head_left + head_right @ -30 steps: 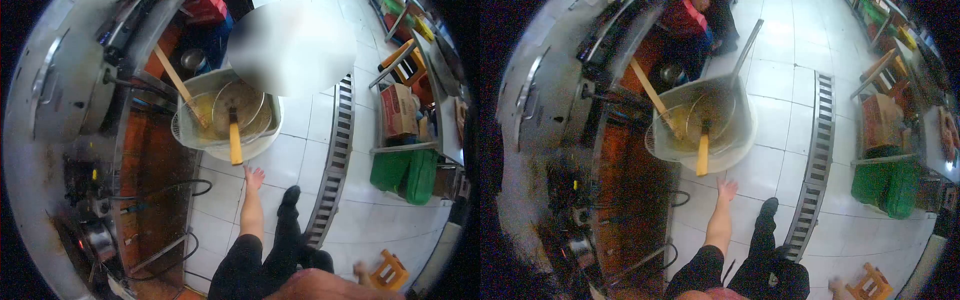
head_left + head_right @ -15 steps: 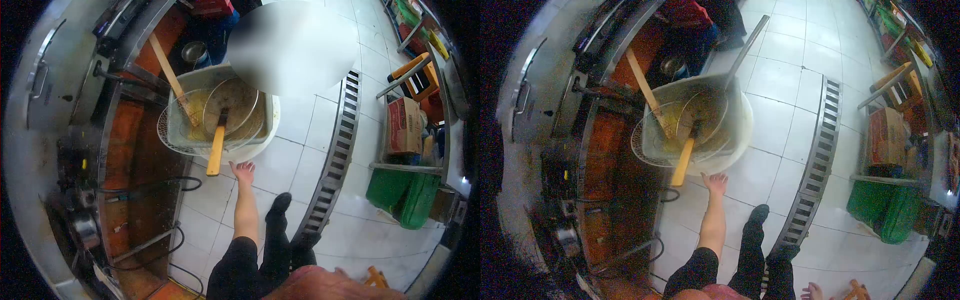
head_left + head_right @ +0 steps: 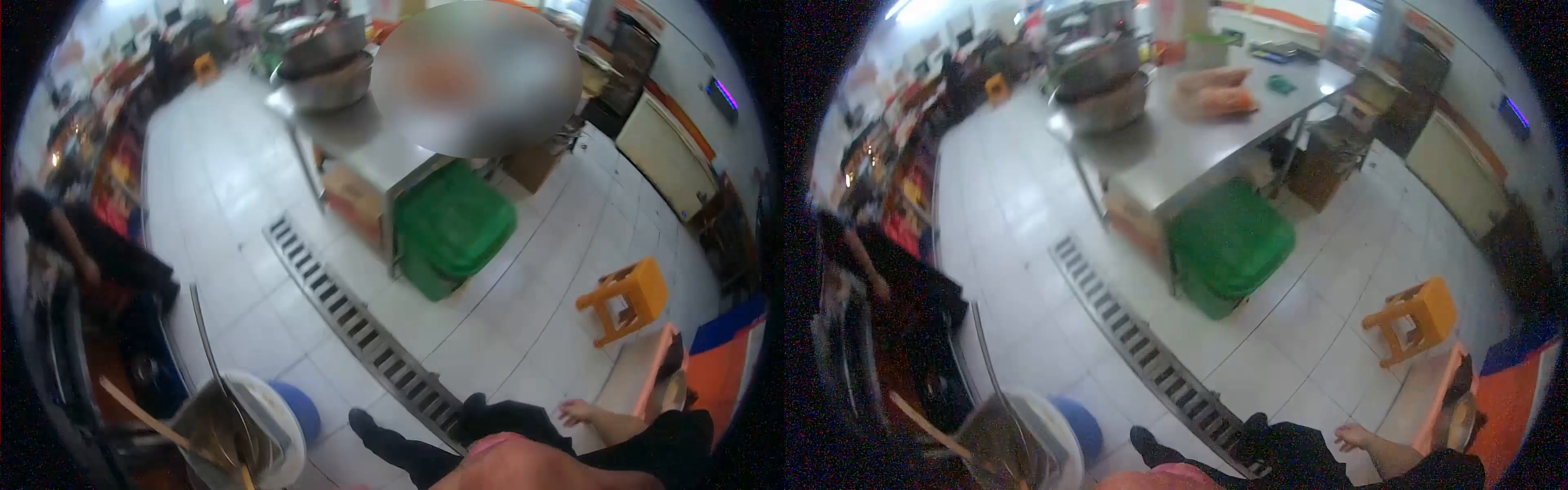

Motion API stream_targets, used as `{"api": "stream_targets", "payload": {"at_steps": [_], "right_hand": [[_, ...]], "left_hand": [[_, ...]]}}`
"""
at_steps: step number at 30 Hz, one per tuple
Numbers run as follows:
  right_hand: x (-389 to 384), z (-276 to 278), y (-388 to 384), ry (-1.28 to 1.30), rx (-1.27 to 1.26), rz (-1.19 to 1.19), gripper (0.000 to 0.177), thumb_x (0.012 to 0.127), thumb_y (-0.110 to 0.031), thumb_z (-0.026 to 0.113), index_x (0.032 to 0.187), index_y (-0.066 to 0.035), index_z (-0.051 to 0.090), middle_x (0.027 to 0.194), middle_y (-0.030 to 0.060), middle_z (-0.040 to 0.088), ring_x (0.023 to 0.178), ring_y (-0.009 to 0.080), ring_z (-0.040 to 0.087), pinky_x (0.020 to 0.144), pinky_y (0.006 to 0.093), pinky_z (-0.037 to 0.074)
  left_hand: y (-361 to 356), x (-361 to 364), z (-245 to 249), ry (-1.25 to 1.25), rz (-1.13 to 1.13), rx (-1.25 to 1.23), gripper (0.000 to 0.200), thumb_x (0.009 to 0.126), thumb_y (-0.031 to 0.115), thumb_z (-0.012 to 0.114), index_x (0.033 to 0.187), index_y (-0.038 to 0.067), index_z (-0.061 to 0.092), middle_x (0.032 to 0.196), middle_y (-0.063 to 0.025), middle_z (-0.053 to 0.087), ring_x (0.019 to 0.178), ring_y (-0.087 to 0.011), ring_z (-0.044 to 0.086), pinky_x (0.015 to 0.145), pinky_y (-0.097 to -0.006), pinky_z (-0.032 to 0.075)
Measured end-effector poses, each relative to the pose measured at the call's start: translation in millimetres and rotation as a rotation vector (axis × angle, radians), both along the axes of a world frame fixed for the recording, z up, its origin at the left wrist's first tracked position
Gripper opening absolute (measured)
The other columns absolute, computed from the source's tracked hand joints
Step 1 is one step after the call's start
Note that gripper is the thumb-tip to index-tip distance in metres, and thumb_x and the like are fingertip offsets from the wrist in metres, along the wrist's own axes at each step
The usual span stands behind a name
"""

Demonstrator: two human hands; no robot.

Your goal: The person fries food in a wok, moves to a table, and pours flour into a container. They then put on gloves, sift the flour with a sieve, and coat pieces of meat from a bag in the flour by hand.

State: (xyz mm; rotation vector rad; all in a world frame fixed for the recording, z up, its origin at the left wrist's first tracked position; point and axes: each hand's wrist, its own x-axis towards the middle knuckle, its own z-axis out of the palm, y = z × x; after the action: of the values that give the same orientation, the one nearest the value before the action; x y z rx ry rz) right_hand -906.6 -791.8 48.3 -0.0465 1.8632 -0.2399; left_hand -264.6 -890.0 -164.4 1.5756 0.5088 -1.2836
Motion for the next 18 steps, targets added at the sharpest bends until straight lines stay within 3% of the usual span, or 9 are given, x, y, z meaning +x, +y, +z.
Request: {"api": "stream_targets", "payload": {"at_steps": [3,4,7,8,10,12,15,18], "right_hand": [[-74.7,26.2,91.8,-0.012,0.066,-0.125,0.048,0.087,-0.027,0.053,0.127,-0.004,0.04,0.113,0.0228,0.056,0.078,0.0352,0.064,0.066,0.0455,0.054],[-95.9,30.5,109.9,-0.041,0.056,-0.128,0.048,0.087,-0.027,0.053,0.127,-0.004,0.04,0.113,0.0228,0.056,0.078,0.0352,0.064,0.066,0.0455,0.054],[-161.2,51.4,119.2,-0.05,0.035,-0.413,0.043,0.089,-0.027,0.053,0.123,-0.003,0.043,0.116,0.0259,0.052,0.089,0.0443,0.058,0.07,0.0535,0.051],[-187.9,40.0,106.8,-0.034,-0.078,-0.465,0.04,0.088,-0.025,0.053,0.12,-0.003,0.044,0.112,0.0221,0.053,0.085,0.038,0.059,0.068,0.0503,0.052],[-236.5,36.9,47.7,-0.005,-0.246,-0.58,0.034,0.086,-0.022,0.054,0.114,-0.004,0.045,0.105,0.0166,0.056,0.078,0.0296,0.058,0.065,0.0452,0.052],[-283.0,47.7,-32.8,0.038,-0.406,-0.578,0.039,0.086,-0.025,0.053,0.119,-0.006,0.044,0.104,0.0154,0.057,0.075,0.0262,0.059,0.059,0.0391,0.051],[-352.3,45.8,-139.3,-0.007,-0.622,-0.591,0.042,0.087,-0.031,0.052,0.122,-0.009,0.043,0.1,0.0115,0.058,0.067,0.0218,0.06,0.058,0.037,0.051],[-414.7,53.9,-206.0,0.003,-0.706,-0.515,0.041,0.088,-0.031,0.052,0.122,-0.009,0.044,0.098,0.0105,0.058,0.065,0.0198,0.06,0.057,0.0348,0.051]], "left_hand": [[27.3,-128.0,63.8,0.04,-0.327,0.158,0.077,0.087,0.063,0.031,0.142,0.011,0.016,0.144,-0.0145,0.027,0.129,-0.0311,0.03,0.101,-0.0513,0.026],[23.3,-164.9,86.5,0.058,-0.447,0.199,0.078,0.086,0.063,0.032,0.142,0.011,0.015,0.144,-0.0152,0.028,0.128,-0.0321,0.032,0.1,-0.0513,0.028],[-17.3,-278.0,155.6,0.098,-0.803,0.277,0.081,0.086,0.064,0.036,0.143,0.012,0.012,0.143,-0.0174,0.029,0.125,-0.0352,0.037,0.097,-0.0512,0.034],[-41.4,-317.4,174.7,0.092,-0.907,0.258,0.082,0.085,0.064,0.037,0.143,0.012,0.01,0.142,-0.0181,0.029,0.124,-0.0362,0.039,0.096,-0.0511,0.036],[-87.8,-373.7,163.4,0.044,-1.136,0.072,0.075,0.088,0.057,0.041,0.14,0.008,0.02,0.132,-0.0201,0.043,0.111,-0.0352,0.051,0.089,-0.0496,0.042],[-142.8,-433.6,171.2,0.011,-1.352,-0.03,0.072,0.087,0.055,0.045,0.136,0.005,0.028,0.124,-0.0177,0.05,0.095,-0.0283,0.059,0.075,-0.0391,0.048],[-218.8,-513.9,169.3,0.038,-1.398,-0.144,0.063,0.088,0.046,0.05,0.13,0.002,0.033,0.121,-0.0202,0.053,0.102,-0.0342,0.057,0.082,-0.0454,0.046],[-274.7,-609.3,175.1,-0.094,-1.396,-0.09,0.063,0.088,0.047,0.049,0.129,0.001,0.036,0.119,-0.0206,0.053,0.099,-0.0339,0.058,0.081,-0.046,0.046]]}}
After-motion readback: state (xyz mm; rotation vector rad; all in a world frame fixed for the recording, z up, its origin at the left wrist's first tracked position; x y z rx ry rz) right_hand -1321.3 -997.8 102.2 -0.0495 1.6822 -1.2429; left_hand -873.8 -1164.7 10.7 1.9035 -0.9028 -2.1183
